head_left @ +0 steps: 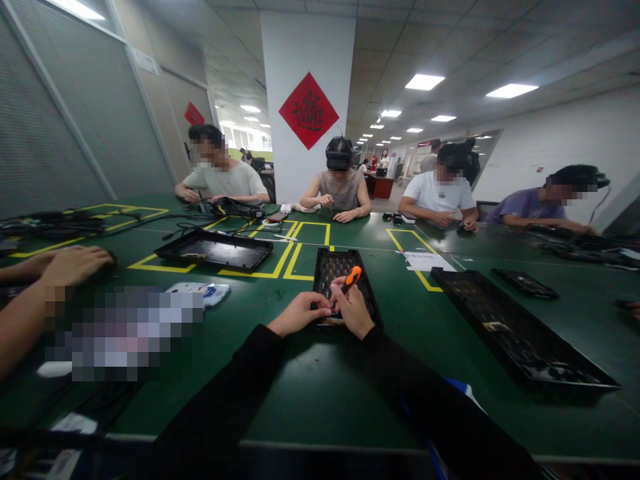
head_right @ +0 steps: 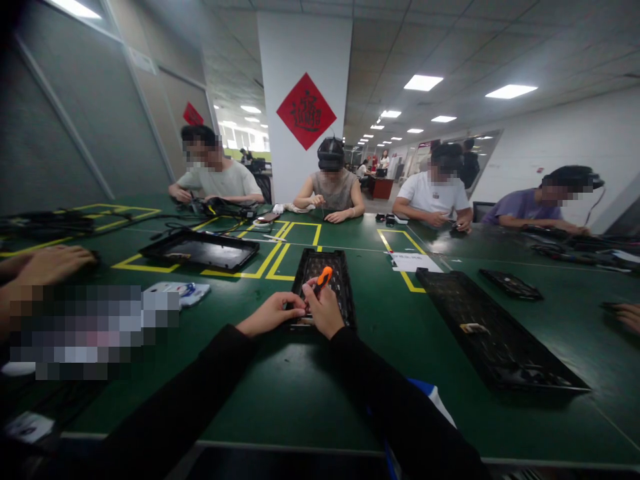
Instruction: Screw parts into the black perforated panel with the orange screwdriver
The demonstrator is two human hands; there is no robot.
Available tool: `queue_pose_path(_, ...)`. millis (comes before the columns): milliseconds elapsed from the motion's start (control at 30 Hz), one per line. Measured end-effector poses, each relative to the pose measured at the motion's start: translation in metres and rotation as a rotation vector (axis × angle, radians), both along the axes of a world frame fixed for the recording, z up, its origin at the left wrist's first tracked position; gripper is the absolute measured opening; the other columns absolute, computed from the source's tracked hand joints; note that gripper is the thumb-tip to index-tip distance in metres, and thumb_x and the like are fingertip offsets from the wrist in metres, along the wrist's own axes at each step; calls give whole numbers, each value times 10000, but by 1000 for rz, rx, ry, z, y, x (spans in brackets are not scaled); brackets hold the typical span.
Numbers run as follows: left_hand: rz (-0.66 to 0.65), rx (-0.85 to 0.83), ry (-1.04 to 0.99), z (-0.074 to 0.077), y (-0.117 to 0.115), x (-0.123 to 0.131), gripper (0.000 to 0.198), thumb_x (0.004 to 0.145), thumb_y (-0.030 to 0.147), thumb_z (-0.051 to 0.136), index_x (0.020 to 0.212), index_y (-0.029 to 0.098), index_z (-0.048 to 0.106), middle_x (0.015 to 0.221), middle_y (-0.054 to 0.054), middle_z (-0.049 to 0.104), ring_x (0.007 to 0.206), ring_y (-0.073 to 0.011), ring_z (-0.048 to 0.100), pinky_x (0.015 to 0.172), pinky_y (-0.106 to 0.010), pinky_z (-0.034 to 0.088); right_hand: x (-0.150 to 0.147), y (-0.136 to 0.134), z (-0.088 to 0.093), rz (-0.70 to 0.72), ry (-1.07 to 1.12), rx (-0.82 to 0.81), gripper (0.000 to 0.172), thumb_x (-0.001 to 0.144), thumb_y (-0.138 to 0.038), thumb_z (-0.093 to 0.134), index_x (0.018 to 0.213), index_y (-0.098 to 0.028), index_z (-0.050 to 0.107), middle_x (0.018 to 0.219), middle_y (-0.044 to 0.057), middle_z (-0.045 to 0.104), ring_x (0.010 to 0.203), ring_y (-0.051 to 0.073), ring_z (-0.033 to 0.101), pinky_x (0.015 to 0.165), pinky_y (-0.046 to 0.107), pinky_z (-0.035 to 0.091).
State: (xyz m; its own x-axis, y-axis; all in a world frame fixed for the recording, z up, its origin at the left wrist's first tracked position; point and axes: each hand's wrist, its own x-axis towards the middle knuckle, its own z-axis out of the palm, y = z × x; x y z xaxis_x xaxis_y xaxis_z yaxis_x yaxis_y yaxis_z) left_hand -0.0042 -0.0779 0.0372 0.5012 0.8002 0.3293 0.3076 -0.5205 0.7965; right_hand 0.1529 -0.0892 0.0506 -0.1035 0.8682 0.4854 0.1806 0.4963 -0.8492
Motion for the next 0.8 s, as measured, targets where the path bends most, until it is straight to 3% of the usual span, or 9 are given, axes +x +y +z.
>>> queue_pose_path(267, 21, 36, -2, 1, -1, 4, 243, 710, 364, 599, 706, 121, 602, 680, -15, 603, 645, -108, 534, 645, -226, 416, 1, 4, 2, 114, 143, -132, 154, 750, -302, 518, 810, -186, 435, 571, -82, 444, 378, 60, 442, 385, 187, 367)
queue_pose_path(433, 45, 31, -9, 0, -2, 4, 246, 703, 368, 603, 694, 123, 582, 683, -10, 598, 641, -107, 527, 641, -228, 410, 1, 4, 3, 175, 268, -151, 267, 675, -272, 605, 839, -196, 408, 722, -59, 498, 425, 52, 491, 421, 199, 417)
queue_pose_path(800, 33, 23, -4, 1, -2, 4, 257, 704, 387, 596, 729, 131, 591, 703, -12, 605, 667, -116, 536, 661, -234, 416, 1, 3, 6, 111, 288, -126, 286, 669, -294, 626, 869, -188, 452, 768, -28, 551, 469, 64, 517, 442, 199, 446)
